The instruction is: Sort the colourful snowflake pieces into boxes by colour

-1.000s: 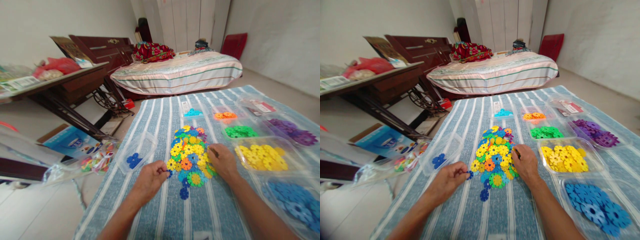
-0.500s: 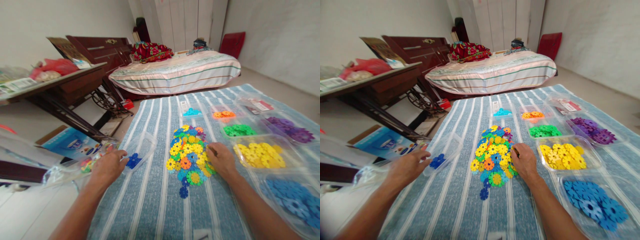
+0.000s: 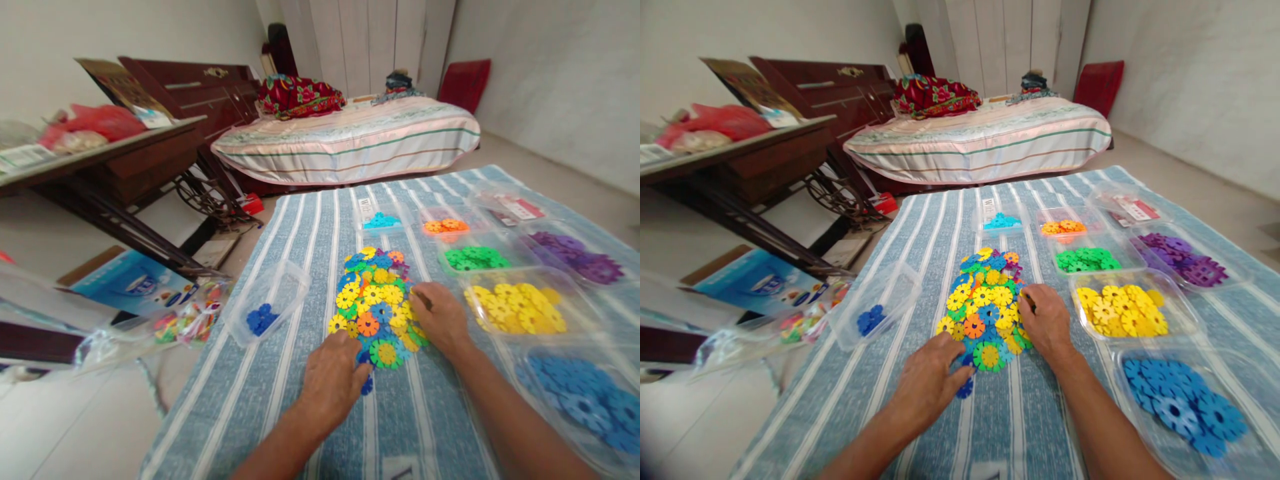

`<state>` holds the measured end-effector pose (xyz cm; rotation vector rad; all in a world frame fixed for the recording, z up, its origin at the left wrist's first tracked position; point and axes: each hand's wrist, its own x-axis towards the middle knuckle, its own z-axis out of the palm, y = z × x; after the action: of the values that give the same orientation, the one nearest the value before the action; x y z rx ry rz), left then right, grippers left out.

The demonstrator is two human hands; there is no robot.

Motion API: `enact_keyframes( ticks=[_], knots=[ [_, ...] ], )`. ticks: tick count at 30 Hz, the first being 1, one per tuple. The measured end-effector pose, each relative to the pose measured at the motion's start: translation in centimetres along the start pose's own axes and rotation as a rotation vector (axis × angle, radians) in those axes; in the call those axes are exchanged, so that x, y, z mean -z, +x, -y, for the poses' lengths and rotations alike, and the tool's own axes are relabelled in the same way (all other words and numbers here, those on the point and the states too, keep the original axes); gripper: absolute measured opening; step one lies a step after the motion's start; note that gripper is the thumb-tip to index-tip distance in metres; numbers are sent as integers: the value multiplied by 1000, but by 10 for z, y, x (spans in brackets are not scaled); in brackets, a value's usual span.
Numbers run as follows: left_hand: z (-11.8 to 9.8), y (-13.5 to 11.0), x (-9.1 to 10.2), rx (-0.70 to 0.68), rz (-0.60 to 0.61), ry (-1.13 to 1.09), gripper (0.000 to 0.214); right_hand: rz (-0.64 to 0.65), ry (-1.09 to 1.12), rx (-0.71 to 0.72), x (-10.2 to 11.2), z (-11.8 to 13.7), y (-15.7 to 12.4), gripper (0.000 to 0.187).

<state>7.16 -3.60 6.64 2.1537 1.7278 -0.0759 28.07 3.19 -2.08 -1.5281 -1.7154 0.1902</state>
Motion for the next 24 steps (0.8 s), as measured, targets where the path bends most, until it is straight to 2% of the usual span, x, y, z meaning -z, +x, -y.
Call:
enact_keyframes(
  ticks=[9,12,17,21,24],
  knots=[
    [-3,4,-6,5,-25,-73,7,20,3,2,1,1,1,19],
    [3,6,-8,19,-38,-190,5,17,-5,-2,1,0,1,19],
    [19,6,-7,82,-5,-495,13,11,-5,0,0,-1,1,20],
    [36,-1,17,121,-57,-635,15,5,4,-1,0,-1,1,19],
    [58,-6,48,172,-210,-466,15,-5,14,-1,0,0,0,19]
  ],
)
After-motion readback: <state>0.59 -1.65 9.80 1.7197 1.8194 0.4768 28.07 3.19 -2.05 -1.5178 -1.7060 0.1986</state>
